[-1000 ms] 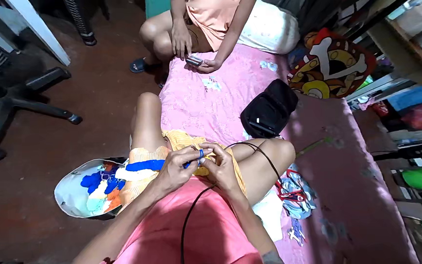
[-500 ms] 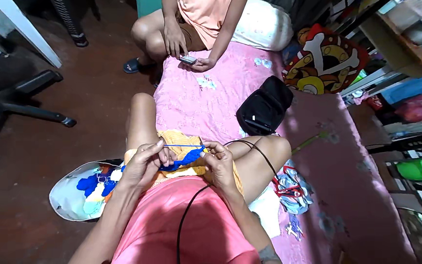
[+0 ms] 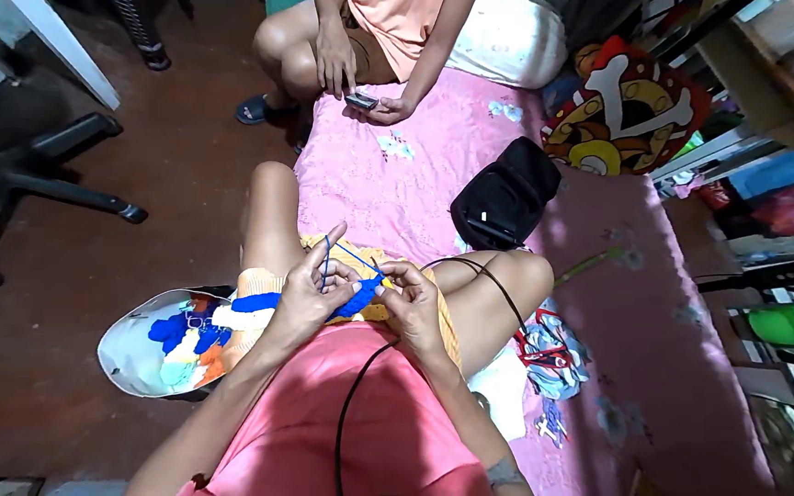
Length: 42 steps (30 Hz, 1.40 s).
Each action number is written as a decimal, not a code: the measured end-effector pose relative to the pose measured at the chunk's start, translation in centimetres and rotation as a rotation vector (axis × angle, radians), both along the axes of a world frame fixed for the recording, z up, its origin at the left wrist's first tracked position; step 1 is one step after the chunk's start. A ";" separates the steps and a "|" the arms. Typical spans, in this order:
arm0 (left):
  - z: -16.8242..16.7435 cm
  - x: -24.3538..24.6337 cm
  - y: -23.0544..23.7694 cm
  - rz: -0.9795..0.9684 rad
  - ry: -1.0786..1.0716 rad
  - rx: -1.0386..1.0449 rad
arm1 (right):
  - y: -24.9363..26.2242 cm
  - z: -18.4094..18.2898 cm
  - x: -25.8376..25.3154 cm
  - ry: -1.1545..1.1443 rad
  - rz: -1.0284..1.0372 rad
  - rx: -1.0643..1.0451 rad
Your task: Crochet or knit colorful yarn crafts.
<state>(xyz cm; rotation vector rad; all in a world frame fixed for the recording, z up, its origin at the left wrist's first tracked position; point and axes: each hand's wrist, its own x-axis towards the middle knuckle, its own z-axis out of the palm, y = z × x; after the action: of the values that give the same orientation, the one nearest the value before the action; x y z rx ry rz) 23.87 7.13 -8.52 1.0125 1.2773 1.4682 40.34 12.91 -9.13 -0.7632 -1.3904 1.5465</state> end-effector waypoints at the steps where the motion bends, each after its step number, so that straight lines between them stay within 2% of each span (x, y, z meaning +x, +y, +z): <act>1: -0.1 0.1 0.0 -0.002 -0.003 0.004 | 0.0 0.0 0.0 0.004 0.019 -0.001; 9: -0.2 0.6 0.3 0.003 -0.034 -0.025 | 0.0 -0.1 0.1 0.011 0.055 -0.032; 16: -0.2 0.7 0.3 -0.001 -0.317 -0.067 | 0.6 -1.0 0.4 0.154 0.125 -0.195; 19: -0.3 0.4 0.2 -0.016 -0.291 -0.085 | 0.9 -0.9 1.3 0.026 0.145 -0.019; 23: -0.1 0.2 0.0 0.013 -0.186 -0.051 | 1.1 -0.6 3.0 -0.308 0.210 0.363; 26: 0.0 0.4 -0.1 0.029 -0.093 -0.035 | 1.2 -0.3 3.8 -0.525 0.164 0.656; 29: 0.0 0.6 -0.2 0.043 -0.020 -0.035 | 1.2 0.3 4.2 -0.625 0.092 0.859; 37: -0.1 1.4 -0.3 0.143 0.088 0.027 | 0.2 1.0 3.6 -0.802 -0.049 1.046; 39: -0.7 1.8 -0.4 0.184 0.196 0.093 | -0.4 1.2 3.3 -0.854 -0.081 1.068; 42: -2.1 2.3 -0.4 0.261 0.467 0.266 | -1.2 1.1 2.7 -0.893 -0.140 1.069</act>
<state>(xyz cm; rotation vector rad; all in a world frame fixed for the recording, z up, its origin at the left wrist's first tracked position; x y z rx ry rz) 26.21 6.77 -10.59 1.4713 1.6189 1.6929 43.05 11.73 -8.06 -0.8185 -2.3866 0.1215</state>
